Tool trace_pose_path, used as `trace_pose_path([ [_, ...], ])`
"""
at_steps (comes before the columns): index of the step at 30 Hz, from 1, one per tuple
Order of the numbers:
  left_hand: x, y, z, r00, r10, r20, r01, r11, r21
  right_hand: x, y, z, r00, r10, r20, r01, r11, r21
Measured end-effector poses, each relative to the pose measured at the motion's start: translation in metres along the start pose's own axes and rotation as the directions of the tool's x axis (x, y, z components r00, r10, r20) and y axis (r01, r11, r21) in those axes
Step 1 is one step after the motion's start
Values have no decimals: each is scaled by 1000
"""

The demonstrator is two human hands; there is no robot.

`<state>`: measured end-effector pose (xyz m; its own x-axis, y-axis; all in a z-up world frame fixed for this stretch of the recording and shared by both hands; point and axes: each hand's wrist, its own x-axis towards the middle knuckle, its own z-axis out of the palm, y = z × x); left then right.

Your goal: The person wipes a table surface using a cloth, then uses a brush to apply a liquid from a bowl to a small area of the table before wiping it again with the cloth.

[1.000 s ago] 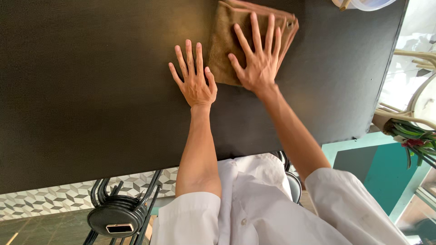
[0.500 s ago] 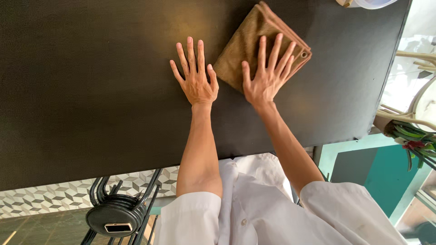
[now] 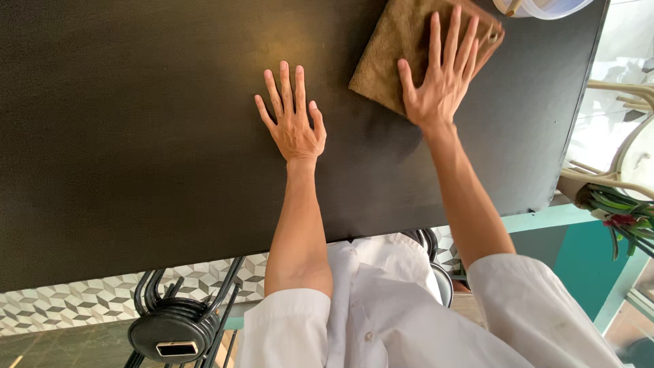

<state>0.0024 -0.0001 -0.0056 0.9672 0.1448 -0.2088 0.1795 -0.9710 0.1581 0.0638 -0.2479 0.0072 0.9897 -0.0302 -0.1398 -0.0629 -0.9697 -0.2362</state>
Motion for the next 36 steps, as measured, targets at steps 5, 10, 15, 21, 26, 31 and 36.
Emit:
trace_pose_path([
  [5,-2,0,0,1000,2,-6,-2,1000,-7,-72,-43,38,997,44,-57,-50,993,-109],
  [10,0,0,-2,1000,8,-5,-8,1000,-20,-23,-60,10,969,-208,130,213,977,-27],
  [15,-2,-1,-2,1000,8,-22,-9,1000,-29,39,-29,-27,935,-269,231,261,963,67],
  [21,2,0,-3,1000,-3,20,2,1000,1,-25,-15,15,995,71,-66,-74,997,-34],
  [26,-1,-1,-3,1000,-5,28,4,1000,18,-57,-67,33,999,38,4,-38,997,-65],
  [31,-3,-1,-3,1000,1,25,-1,1000,2,10,-51,-5,956,-230,184,223,973,58],
  [36,-1,-1,-2,999,-5,33,4,1000,15,21,-3,-17,984,-162,78,159,986,45],
])
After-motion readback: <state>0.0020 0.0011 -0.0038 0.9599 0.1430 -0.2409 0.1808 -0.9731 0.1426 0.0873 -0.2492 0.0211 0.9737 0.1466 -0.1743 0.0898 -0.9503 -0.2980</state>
